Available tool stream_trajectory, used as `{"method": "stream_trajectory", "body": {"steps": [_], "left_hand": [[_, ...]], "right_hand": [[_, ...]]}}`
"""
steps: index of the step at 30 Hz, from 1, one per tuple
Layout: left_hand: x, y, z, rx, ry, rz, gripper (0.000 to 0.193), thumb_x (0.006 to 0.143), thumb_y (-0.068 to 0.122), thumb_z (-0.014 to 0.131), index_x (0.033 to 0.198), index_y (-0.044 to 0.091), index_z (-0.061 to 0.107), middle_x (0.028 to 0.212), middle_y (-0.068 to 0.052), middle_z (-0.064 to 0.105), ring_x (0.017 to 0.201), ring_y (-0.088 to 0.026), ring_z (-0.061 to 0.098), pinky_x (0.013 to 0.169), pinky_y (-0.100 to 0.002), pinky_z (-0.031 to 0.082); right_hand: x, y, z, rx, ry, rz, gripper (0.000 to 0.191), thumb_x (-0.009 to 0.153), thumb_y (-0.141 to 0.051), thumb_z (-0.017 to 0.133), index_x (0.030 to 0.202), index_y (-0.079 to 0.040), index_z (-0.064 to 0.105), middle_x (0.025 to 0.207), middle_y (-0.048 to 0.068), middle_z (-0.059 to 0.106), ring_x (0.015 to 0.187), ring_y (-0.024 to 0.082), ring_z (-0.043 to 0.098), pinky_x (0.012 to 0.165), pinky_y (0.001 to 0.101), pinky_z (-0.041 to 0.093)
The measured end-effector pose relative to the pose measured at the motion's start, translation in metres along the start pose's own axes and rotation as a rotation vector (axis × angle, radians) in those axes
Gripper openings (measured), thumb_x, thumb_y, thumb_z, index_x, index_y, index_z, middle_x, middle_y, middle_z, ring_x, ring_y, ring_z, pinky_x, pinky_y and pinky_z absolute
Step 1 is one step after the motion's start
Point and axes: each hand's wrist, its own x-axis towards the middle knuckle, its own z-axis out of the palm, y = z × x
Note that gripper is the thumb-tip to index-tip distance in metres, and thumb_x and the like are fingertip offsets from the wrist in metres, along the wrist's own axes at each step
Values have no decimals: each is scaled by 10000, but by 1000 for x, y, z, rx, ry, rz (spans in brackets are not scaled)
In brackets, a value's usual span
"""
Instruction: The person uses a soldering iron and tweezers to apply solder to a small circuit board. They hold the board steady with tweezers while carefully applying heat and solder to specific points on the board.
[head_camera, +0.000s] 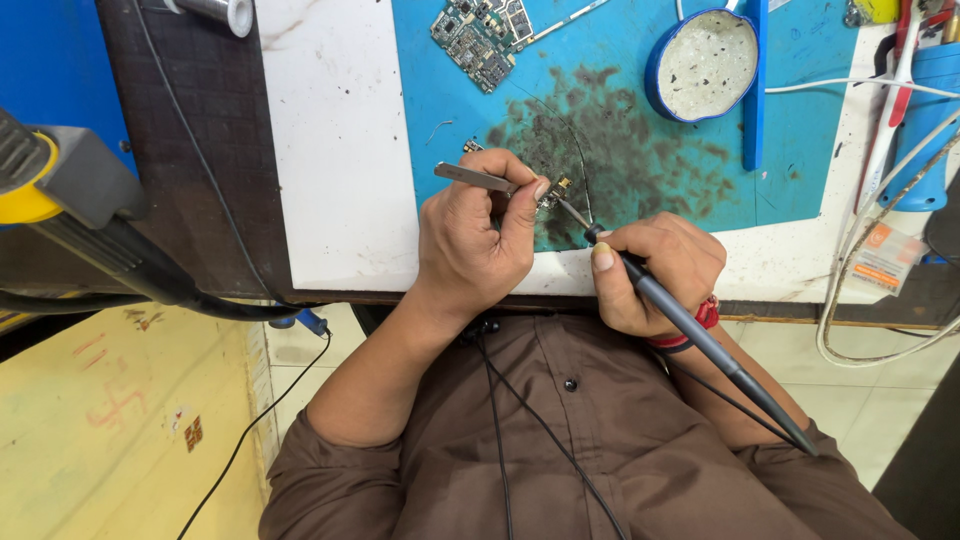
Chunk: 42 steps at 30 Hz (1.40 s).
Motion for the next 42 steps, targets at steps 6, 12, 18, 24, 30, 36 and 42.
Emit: {"method": "stream_trajectory", "body": {"steps": [6, 12, 18, 24, 30, 36, 42], "left_hand": [[0, 1, -1, 7, 1, -5, 150, 1041, 69, 704, 1065, 41, 558, 876, -39, 673, 648, -83, 647, 570, -239, 508], [0, 3, 0, 2, 7, -26, 149, 1041, 70, 706, 1067, 38, 563, 881, -41, 678, 653, -84, 654, 578, -240, 514], [-1, 3, -1, 2, 4, -18, 149, 1039, 70, 706, 1063, 35, 564, 886, -41, 675, 657, -85, 654, 578, -239, 514], [0, 3, -1, 8, -1, -14, 152, 1036, 67, 709, 1054, 31, 562, 879, -40, 672, 643, -82, 640, 565, -243, 499], [1, 3, -1, 6, -2, -7, 154, 1035, 66, 709, 1057, 33, 560, 882, -42, 671, 637, -80, 638, 557, -239, 496], [0, 4, -1, 0, 1, -17, 155, 1037, 67, 711, 1066, 35, 562, 887, -41, 671, 652, -84, 652, 574, -241, 510], [0, 5, -1, -2, 3, -22, 157, 1038, 68, 710, 1066, 33, 560, 885, -40, 672, 651, -85, 653, 575, -243, 510]], "right_hand": [[0, 0, 1, 1, 3, -2, 108, 951, -73, 714, 913, -26, 625, 751, 102, 662, 612, 250, 615, 546, 332, 463], [0, 0, 0, -4, 2, -3, 106, 953, -75, 713, 909, -31, 627, 749, 100, 662, 612, 251, 616, 545, 331, 465], [0, -1, 0, 2, -2, -8, 109, 949, -74, 713, 907, -28, 624, 749, 101, 663, 611, 252, 615, 541, 334, 460], [0, 0, -1, -1, -3, -12, 107, 948, -74, 711, 904, -30, 624, 747, 99, 658, 612, 254, 617, 543, 335, 463], [0, 1, -1, 1, 0, -15, 107, 949, -75, 712, 908, -29, 625, 752, 97, 665, 613, 251, 619, 558, 342, 465], [1, 0, -1, 1, 1, -13, 101, 941, -73, 715, 902, -32, 630, 747, 96, 663, 609, 252, 618, 541, 333, 463], [2, -1, -1, 2, -3, -13, 103, 947, -72, 714, 912, -30, 627, 757, 98, 667, 617, 252, 622, 547, 333, 469]]}}
